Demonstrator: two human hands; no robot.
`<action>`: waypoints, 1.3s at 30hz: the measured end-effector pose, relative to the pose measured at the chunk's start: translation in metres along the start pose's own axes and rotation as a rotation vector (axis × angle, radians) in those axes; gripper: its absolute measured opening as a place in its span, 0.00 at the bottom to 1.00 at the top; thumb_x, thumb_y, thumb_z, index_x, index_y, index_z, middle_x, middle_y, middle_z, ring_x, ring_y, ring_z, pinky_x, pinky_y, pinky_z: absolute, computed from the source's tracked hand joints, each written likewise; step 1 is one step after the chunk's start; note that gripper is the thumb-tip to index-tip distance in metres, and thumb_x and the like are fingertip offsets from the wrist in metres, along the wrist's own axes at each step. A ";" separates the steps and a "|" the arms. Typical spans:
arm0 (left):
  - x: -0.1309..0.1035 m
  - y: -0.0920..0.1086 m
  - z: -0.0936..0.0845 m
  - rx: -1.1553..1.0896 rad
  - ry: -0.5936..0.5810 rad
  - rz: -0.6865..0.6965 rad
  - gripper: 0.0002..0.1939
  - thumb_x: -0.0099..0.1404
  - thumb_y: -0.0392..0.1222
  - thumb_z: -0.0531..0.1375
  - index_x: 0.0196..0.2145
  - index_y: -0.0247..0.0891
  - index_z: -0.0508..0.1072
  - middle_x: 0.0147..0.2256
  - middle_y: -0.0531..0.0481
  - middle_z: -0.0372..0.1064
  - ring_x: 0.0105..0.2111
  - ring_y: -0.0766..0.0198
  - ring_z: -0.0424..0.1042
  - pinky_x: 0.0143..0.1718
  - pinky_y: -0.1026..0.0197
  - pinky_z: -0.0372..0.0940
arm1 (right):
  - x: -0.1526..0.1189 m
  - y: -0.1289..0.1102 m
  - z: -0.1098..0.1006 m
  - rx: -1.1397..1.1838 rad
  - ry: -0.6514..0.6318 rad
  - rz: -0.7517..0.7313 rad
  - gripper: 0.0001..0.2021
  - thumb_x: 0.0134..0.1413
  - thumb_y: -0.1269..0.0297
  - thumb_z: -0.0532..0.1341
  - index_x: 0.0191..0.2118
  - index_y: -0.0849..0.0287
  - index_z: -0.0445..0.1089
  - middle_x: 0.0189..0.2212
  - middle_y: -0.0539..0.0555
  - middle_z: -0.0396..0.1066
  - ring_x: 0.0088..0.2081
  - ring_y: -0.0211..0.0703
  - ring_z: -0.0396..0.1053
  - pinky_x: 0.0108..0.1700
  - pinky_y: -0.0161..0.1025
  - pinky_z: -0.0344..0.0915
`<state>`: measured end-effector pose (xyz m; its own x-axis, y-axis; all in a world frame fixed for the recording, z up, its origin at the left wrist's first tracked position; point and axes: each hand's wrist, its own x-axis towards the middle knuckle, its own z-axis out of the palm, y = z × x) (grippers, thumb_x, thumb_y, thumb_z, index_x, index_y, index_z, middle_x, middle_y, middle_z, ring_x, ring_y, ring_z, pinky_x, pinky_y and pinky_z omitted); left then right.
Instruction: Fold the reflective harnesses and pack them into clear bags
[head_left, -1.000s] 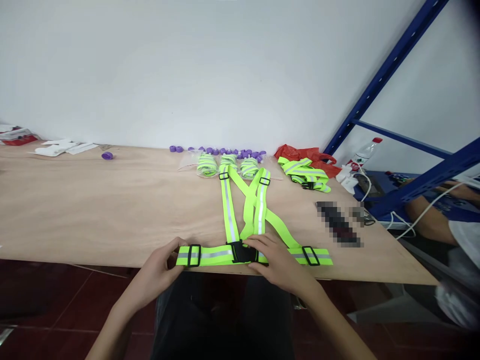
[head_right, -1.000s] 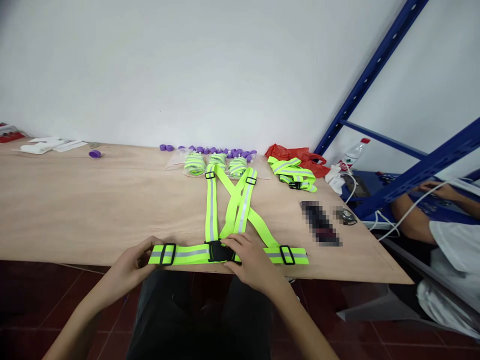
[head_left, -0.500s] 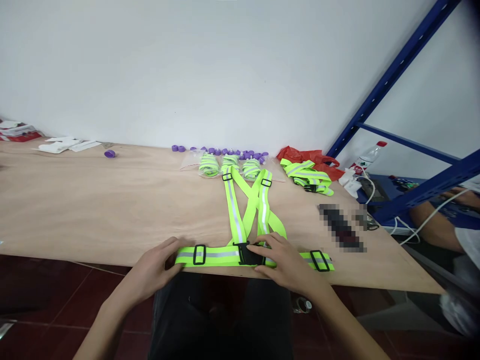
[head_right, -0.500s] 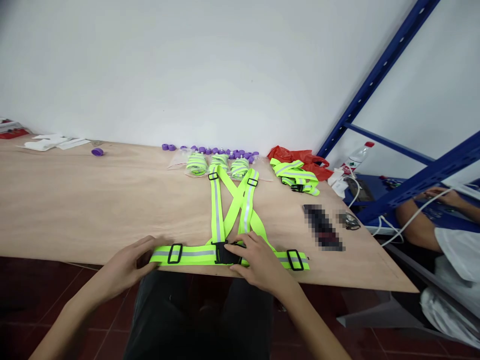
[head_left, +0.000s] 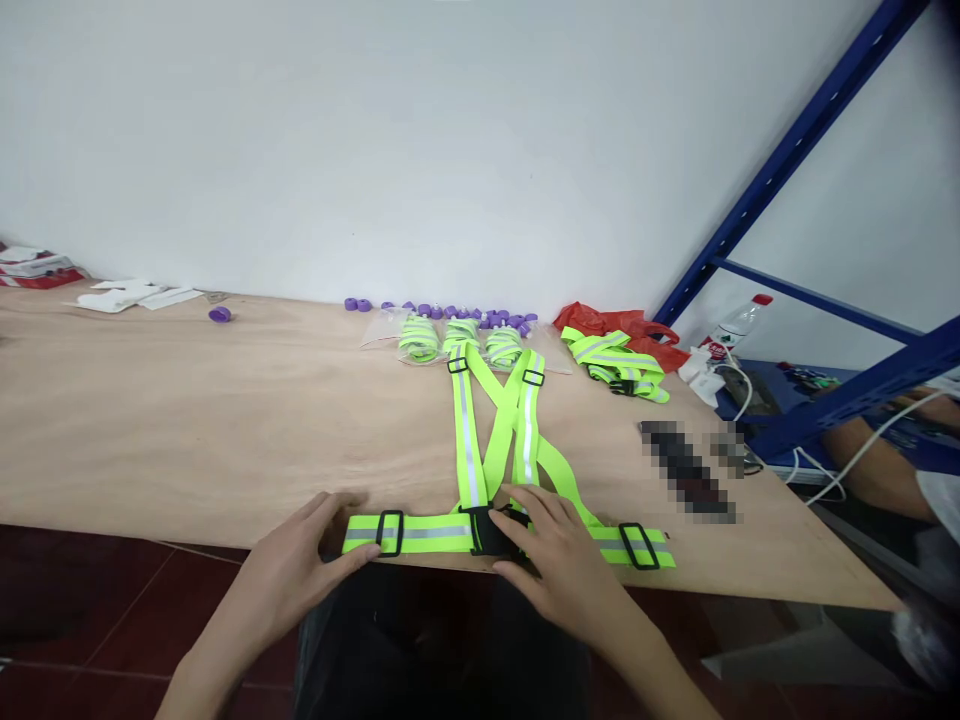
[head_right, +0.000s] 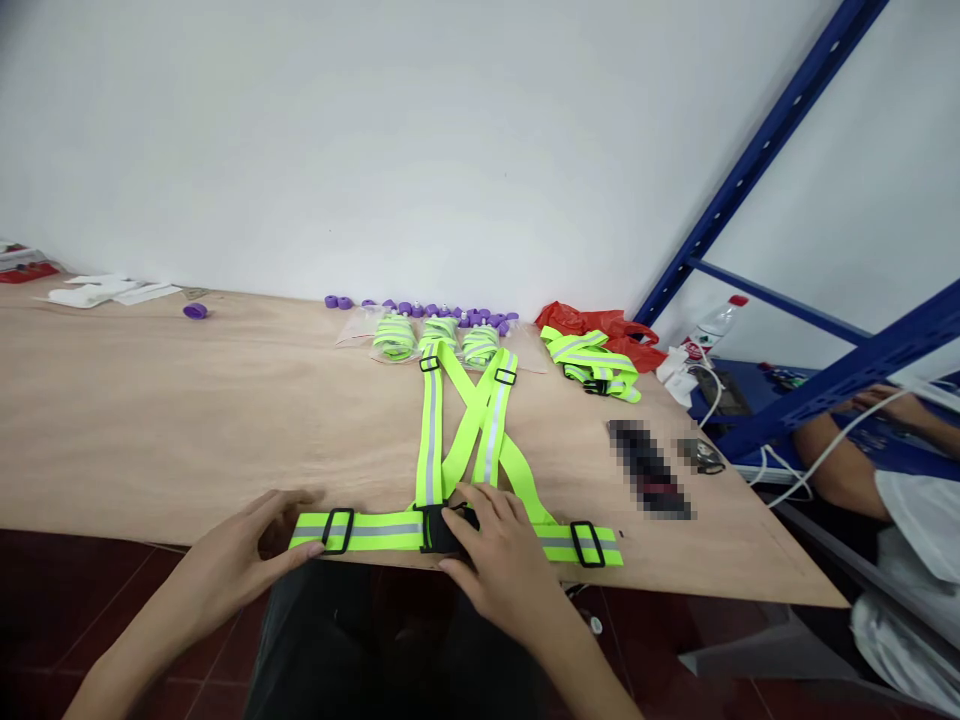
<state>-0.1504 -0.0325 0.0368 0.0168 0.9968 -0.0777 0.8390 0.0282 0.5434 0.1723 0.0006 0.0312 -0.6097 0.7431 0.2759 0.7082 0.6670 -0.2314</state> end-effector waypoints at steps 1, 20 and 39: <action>-0.001 0.001 0.001 0.034 0.019 -0.063 0.23 0.63 0.62 0.58 0.46 0.44 0.75 0.36 0.50 0.74 0.34 0.56 0.74 0.31 0.64 0.63 | 0.001 -0.009 0.002 0.000 0.038 -0.008 0.17 0.61 0.61 0.61 0.55 0.54 0.72 0.56 0.61 0.70 0.57 0.59 0.66 0.56 0.58 0.66; 0.004 0.034 0.050 -0.476 -0.062 -0.250 0.23 0.59 0.63 0.59 0.29 0.38 0.68 0.14 0.55 0.64 0.14 0.61 0.67 0.16 0.64 0.60 | 0.007 -0.060 0.051 0.085 0.025 -0.143 0.19 0.67 0.62 0.55 0.61 0.57 0.65 0.60 0.56 0.68 0.64 0.47 0.60 0.69 0.47 0.55; 0.074 0.145 0.095 0.048 -0.284 0.640 0.13 0.54 0.29 0.56 0.21 0.39 0.54 0.18 0.58 0.45 0.20 0.67 0.46 0.24 0.62 0.40 | -0.023 -0.054 0.078 0.024 0.052 0.040 0.11 0.60 0.67 0.60 0.47 0.60 0.72 0.40 0.57 0.78 0.43 0.52 0.74 0.50 0.50 0.69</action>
<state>0.0239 0.0387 0.0307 0.6512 0.7585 0.0262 0.6401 -0.5674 0.5180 0.1202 -0.0483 -0.0358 -0.5615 0.7658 0.3136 0.7224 0.6384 -0.2655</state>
